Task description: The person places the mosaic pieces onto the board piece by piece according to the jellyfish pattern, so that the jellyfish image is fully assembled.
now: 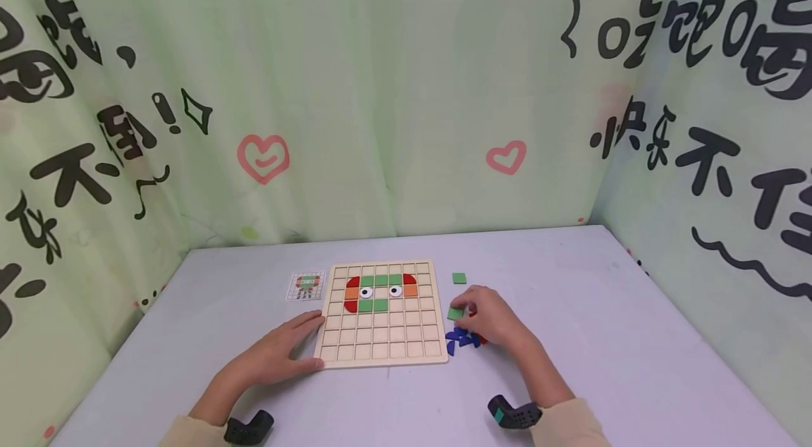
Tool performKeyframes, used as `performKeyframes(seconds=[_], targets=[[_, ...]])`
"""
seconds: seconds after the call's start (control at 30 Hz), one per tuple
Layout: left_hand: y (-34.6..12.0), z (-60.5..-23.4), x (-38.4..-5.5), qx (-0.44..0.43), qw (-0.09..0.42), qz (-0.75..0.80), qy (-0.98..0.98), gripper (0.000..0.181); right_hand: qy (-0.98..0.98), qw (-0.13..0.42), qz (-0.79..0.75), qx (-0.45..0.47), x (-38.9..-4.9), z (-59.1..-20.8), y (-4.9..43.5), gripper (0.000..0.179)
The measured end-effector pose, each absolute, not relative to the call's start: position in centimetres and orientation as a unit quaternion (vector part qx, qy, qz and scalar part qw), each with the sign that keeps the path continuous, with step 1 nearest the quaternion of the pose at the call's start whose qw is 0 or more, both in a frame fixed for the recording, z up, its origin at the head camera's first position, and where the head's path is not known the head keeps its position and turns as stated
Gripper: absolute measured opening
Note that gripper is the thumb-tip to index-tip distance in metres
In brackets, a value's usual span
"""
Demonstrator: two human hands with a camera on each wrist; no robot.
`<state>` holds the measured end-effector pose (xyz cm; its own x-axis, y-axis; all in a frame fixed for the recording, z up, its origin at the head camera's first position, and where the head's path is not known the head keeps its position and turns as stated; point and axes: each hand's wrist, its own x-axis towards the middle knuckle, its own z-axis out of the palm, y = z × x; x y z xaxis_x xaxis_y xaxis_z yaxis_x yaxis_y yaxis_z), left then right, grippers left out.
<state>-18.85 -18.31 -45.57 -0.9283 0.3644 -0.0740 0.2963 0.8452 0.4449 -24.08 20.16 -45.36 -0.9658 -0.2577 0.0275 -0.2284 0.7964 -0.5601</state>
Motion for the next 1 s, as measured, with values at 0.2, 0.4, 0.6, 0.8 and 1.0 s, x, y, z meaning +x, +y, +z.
performKeyframes(seconds=[0.2, 0.4, 0.6, 0.8, 1.0], targets=[[-18.4, -45.7, -19.0, 0.177, 0.078, 0.219, 0.956, 0.080, 0.947, 0.013, -0.297, -0.123, -24.2, -45.7, 20.0, 0.023], [-18.4, -45.5, -19.0, 0.183, 0.074, 0.220, 0.955, 0.079, 0.937, -0.011, -0.327, -0.122, -24.2, -45.8, 20.0, 0.024], [-18.3, -45.3, -18.9, 0.183, 0.079, 0.225, 0.954, 0.078, 0.928, -0.016, -0.346, -0.134, -23.9, -45.5, 19.0, 0.023], [-18.4, -45.4, -18.8, 0.182, 0.079, 0.220, 0.955, 0.079, 0.922, -0.005, -0.357, -0.148, -23.9, -45.6, 17.4, 0.017], [-18.4, -45.4, -18.7, 0.188, 0.070, 0.220, 0.955, 0.078, 0.916, -0.003, -0.367, -0.162, -24.2, -45.7, 16.0, 0.015]])
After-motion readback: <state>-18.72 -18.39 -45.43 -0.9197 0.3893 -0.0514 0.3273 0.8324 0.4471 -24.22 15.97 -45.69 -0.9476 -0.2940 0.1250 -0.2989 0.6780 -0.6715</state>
